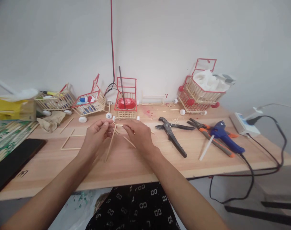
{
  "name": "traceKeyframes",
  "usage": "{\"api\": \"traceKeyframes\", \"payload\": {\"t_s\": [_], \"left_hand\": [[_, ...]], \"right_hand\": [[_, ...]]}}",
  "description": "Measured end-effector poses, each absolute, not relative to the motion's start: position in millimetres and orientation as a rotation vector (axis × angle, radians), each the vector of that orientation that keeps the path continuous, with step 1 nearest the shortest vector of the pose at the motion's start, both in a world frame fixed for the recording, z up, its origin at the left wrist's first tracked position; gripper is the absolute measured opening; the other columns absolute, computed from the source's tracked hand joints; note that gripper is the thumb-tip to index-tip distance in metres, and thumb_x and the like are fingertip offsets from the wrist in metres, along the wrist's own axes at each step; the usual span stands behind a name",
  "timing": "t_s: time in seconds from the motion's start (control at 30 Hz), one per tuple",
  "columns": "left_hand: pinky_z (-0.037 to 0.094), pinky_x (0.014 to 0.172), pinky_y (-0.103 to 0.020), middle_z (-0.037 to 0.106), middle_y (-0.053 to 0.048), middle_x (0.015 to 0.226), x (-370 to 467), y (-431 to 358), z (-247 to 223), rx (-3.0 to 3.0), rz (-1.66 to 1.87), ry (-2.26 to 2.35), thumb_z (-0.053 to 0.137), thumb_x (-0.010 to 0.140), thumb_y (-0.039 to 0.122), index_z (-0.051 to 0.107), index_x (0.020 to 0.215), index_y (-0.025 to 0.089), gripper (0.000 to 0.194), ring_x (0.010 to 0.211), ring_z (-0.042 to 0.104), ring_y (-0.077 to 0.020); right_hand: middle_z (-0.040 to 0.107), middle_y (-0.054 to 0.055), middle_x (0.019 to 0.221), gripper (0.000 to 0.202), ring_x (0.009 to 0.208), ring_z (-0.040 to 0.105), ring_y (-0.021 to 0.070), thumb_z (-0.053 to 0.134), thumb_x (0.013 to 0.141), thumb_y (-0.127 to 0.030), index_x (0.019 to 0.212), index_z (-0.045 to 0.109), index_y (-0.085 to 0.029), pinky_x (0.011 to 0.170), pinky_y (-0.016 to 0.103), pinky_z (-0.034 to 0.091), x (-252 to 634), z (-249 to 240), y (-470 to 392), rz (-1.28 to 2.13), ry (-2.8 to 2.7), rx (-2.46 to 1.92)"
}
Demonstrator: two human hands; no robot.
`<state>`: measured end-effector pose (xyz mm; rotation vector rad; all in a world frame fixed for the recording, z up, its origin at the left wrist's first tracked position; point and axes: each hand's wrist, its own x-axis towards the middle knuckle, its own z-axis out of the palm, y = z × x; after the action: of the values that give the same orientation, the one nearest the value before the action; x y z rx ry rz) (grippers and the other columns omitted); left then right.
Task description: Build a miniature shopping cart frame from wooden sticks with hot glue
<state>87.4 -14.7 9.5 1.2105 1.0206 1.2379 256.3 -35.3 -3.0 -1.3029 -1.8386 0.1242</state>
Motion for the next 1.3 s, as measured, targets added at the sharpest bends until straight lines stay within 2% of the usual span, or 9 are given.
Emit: {"api": "traceKeyframes", "payload": {"t_s": [0.23, 0.43, 0.57, 1.3], "left_hand": [[0.043, 0.06, -0.024, 0.068, -0.005, 0.075, 85.4, -15.2, 9.5, 1.372, 1.161, 1.133, 0.066, 0.075, 0.042, 0.07, 0.083, 0.014, 0.03, 0.066, 0.059, -0.014], [0.043, 0.076, -0.028, 0.073, -0.007, 0.076, 83.6, -16.3, 10.4, 1.494, 1.075, 1.213, 0.066, 0.074, 0.04, 0.073, 0.066, 0.017, 0.026, 0.077, 0.063, -0.0186], [0.043, 0.08, -0.031, 0.074, -0.007, 0.076, 83.8, -16.3, 11.2, 1.505, 1.068, 1.18, 0.066, 0.074, 0.039, 0.074, 0.067, 0.017, 0.024, 0.078, 0.064, -0.0209], [0.043, 0.071, -0.027, 0.07, -0.004, 0.068, 84.4, -15.8, 6.9, 1.538, 1.088, 1.096, 0.066, 0.075, 0.037, 0.069, 0.062, 0.017, 0.024, 0.068, 0.061, -0.0174]], "right_hand": [[0.071, 0.004, 0.092, 0.018, 0.088, 0.062, 0.018, 0.052, 0.091, -0.023, 0.093, 0.07, -0.021, 0.078, 0.028, 0.045, 256.2, -1.8, -35.4, 0.122, -1.827, -1.334], [0.071, 0.004, 0.09, 0.019, 0.088, 0.062, 0.0182, 0.052, 0.091, -0.022, 0.092, 0.071, -0.021, 0.078, 0.028, 0.045, 255.7, -1.1, -35.3, 0.125, -1.835, -1.345], [0.071, 0.004, 0.093, 0.018, 0.089, 0.062, 0.0179, 0.053, 0.091, -0.022, 0.094, 0.07, -0.02, 0.079, 0.028, 0.045, 255.7, -2.7, -35.1, 0.13, -1.83, -1.328], [0.072, 0.004, 0.09, 0.018, 0.087, 0.063, 0.0181, 0.053, 0.091, -0.022, 0.089, 0.071, -0.02, 0.078, 0.028, 0.046, 257.7, -3.9, -34.1, 0.125, -1.842, -1.277]]}}
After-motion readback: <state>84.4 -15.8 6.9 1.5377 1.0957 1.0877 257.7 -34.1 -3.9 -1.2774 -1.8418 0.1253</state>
